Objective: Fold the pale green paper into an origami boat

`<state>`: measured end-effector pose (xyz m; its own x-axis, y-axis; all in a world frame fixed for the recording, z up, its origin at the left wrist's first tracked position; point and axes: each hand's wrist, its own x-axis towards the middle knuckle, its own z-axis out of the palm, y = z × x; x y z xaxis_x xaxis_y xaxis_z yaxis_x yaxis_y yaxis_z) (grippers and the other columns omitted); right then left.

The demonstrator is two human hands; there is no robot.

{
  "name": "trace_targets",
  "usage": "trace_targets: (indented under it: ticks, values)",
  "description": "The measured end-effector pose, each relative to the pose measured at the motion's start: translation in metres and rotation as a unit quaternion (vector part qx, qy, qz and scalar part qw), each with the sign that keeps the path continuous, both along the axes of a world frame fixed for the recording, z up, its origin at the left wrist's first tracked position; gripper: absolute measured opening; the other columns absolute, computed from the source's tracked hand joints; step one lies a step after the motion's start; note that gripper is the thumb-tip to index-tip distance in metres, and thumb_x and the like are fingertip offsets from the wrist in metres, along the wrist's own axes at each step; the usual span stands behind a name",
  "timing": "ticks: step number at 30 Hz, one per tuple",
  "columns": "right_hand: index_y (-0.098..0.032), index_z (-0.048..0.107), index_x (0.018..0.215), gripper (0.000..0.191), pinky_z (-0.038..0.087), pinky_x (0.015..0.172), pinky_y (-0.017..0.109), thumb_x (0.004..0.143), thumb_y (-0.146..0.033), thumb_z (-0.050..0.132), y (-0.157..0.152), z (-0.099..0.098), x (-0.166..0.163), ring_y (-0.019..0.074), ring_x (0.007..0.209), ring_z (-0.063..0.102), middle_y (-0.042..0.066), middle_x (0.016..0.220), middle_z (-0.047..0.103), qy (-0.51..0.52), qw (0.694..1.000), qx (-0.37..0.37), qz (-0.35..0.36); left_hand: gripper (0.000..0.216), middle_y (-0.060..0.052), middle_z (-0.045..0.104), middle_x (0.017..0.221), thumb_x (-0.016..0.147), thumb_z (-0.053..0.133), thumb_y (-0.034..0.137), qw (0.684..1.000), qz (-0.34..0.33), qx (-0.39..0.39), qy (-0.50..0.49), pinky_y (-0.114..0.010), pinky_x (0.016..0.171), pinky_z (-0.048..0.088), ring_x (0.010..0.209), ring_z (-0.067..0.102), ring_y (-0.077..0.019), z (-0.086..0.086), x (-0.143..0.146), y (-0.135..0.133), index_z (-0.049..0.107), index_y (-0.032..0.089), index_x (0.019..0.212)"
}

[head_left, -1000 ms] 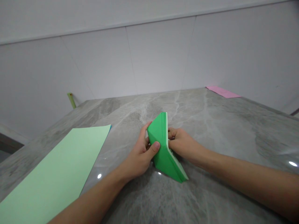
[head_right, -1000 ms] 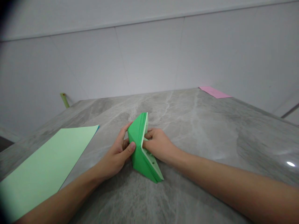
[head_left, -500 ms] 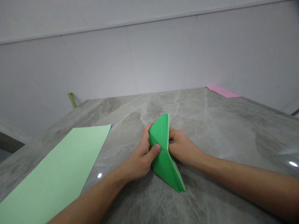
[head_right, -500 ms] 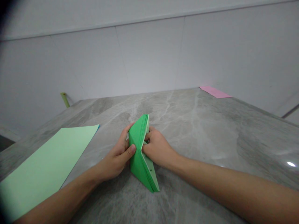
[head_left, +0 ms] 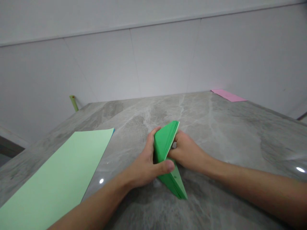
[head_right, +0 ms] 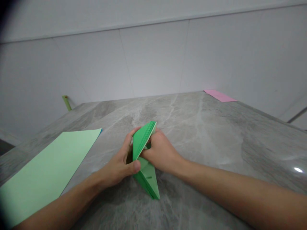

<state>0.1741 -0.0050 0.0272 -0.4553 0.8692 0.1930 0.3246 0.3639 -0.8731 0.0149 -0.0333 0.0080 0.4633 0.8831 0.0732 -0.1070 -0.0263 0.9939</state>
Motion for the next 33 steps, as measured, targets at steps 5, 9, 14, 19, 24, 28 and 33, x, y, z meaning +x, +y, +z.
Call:
trace_targets:
  ticks: [5,9,14,19,24,28,33]
  values:
    - [-0.021,0.071,0.083,0.013,0.042,0.097,0.038,0.078,-0.032,0.066,0.001,0.002,0.002,0.0249,0.118,0.049,0.008,0.121,0.054,-0.052,0.99,0.112,-0.073,0.073,-0.004,0.065,0.112,0.067,0.06,0.009,0.976,0.121,-0.099,-0.15,-0.033,0.075,0.052,0.095,0.064,-0.0258,-0.001,0.002,0.009,0.039,0.026,0.135]
    - [-0.02,0.057,0.105,0.033,0.051,0.07,0.031,0.077,-0.033,0.066,0.005,-0.009,0.003,0.0166,0.083,0.062,0.007,0.107,0.06,0.006,0.993,0.055,-0.108,0.054,-0.009,0.071,0.095,0.069,0.056,0.013,0.942,0.175,-0.181,-0.22,-0.037,0.072,0.054,0.08,0.068,-0.0257,0.001,0.0,0.02,0.054,0.014,0.123]
    - [-0.017,0.057,0.109,0.035,0.047,0.058,0.026,0.074,-0.022,0.06,0.013,-0.015,0.003,0.0153,0.066,0.061,0.002,0.084,0.067,0.013,0.995,-0.06,-0.085,0.031,-0.009,0.073,0.082,0.074,0.068,0.024,0.959,0.15,-0.187,-0.154,-0.031,0.065,0.053,0.07,0.069,-0.0225,-0.001,0.004,0.018,0.067,0.01,0.102]
    - [-0.017,0.067,0.08,0.01,0.047,0.062,0.027,0.074,-0.022,0.06,0.017,-0.015,0.006,0.0191,0.072,0.062,0.002,0.072,0.067,0.009,0.996,-0.075,-0.043,0.029,-0.008,0.071,0.069,0.067,0.078,0.031,0.976,0.14,-0.161,-0.052,-0.028,0.056,0.049,0.056,0.064,-0.0179,-0.009,-0.001,0.019,0.071,0.009,0.085]
    - [-0.016,0.067,0.084,0.014,0.047,0.062,0.028,0.074,-0.022,0.059,0.021,-0.018,0.009,0.0185,0.071,0.063,0.002,0.076,0.068,0.047,0.993,-0.111,-0.01,0.029,-0.008,0.071,0.069,0.065,0.079,0.03,0.978,0.133,-0.154,-0.047,-0.029,0.058,0.049,0.055,0.064,-0.0183,-0.007,-0.005,0.022,0.073,0.009,0.083]
    - [-0.016,0.067,0.084,0.015,0.047,0.06,0.026,0.074,-0.022,0.059,0.02,-0.019,0.007,0.0172,0.069,0.063,0.002,0.077,0.068,0.048,0.993,-0.108,-0.02,0.029,-0.008,0.072,0.072,0.066,0.078,0.029,0.98,0.139,-0.141,-0.037,-0.03,0.06,0.05,0.058,0.065,-0.0197,-0.006,-0.004,0.022,0.073,0.01,0.087]
    - [-0.015,0.067,0.077,0.011,0.047,0.061,0.027,0.072,-0.021,0.059,0.017,-0.015,0.006,0.0182,0.07,0.062,0.003,0.076,0.069,-0.008,0.996,-0.085,-0.031,0.038,-0.007,0.073,0.089,0.068,0.075,0.023,0.985,0.138,-0.1,0.001,-0.029,0.065,0.051,0.072,0.068,-0.0212,-0.007,-0.003,0.021,0.068,0.015,0.105]
